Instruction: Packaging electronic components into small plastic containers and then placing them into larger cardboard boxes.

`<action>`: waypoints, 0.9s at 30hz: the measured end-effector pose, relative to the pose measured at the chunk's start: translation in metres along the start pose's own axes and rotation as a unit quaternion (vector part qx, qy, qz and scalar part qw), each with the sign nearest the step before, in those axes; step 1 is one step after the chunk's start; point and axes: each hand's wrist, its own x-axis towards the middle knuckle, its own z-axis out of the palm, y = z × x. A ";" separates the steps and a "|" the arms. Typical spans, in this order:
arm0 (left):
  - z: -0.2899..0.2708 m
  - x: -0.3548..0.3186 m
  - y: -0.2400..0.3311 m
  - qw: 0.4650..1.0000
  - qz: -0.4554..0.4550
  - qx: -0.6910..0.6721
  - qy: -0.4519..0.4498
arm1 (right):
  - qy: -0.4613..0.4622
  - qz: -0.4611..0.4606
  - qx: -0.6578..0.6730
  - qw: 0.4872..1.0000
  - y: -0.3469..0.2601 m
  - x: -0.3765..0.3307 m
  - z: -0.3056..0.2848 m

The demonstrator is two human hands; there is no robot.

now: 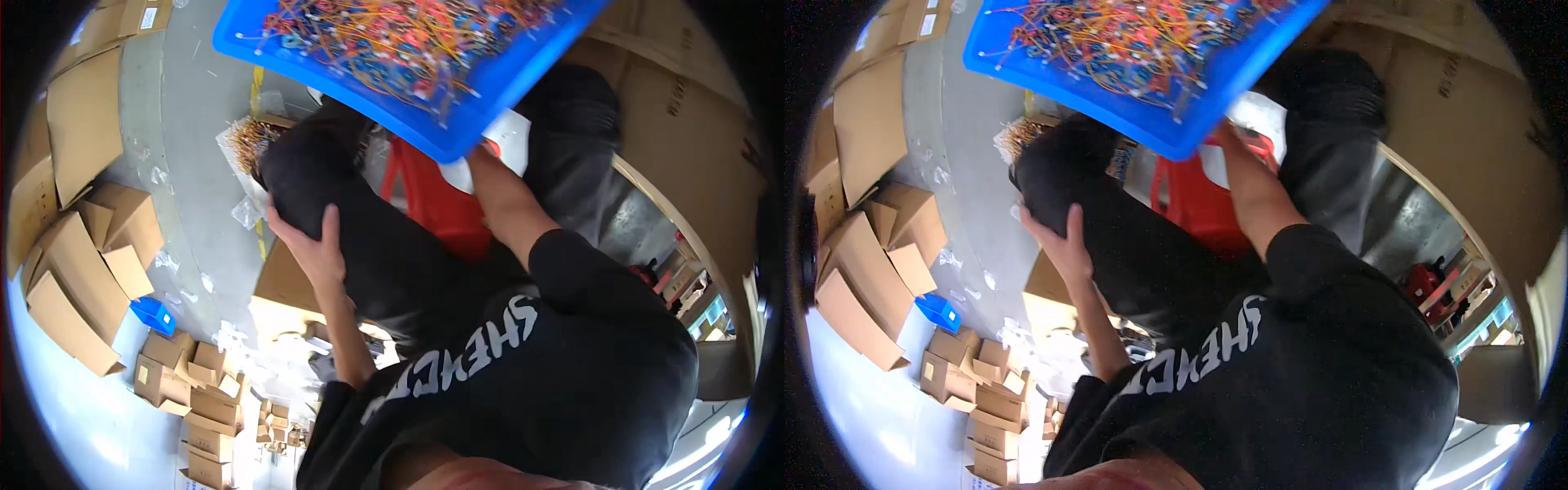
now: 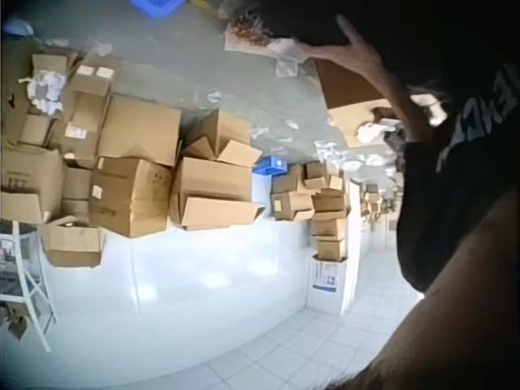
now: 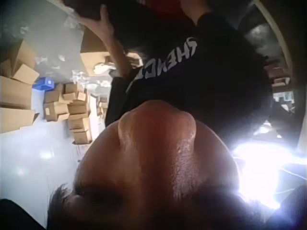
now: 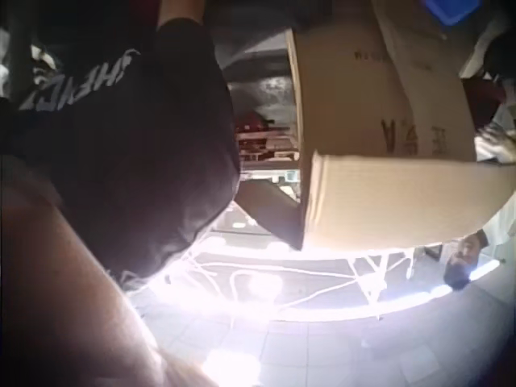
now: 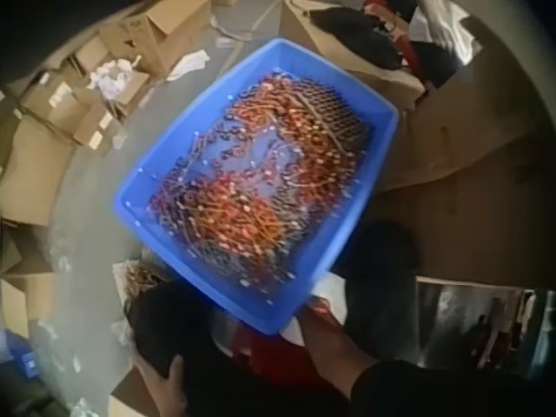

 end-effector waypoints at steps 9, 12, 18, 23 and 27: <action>-0.018 0.010 -0.012 0.995 -0.073 -0.067 0.004 | -0.062 0.002 -0.092 0.994 -0.150 0.093 0.113; -0.014 0.010 -0.021 0.987 -0.082 -0.138 0.023 | -0.072 0.020 -0.140 0.987 -0.143 0.103 0.104; -0.009 0.015 -0.021 0.984 -0.084 -0.154 0.029 | -0.071 0.050 -0.213 0.973 -0.122 0.075 0.081; -0.005 0.022 -0.008 0.990 -0.051 -0.130 0.023 | -0.048 0.037 -0.285 0.957 -0.157 0.035 0.067; -0.013 0.020 -0.003 0.999 -0.003 -0.043 0.028 | -0.030 0.002 -0.341 0.939 -0.193 -0.020 0.074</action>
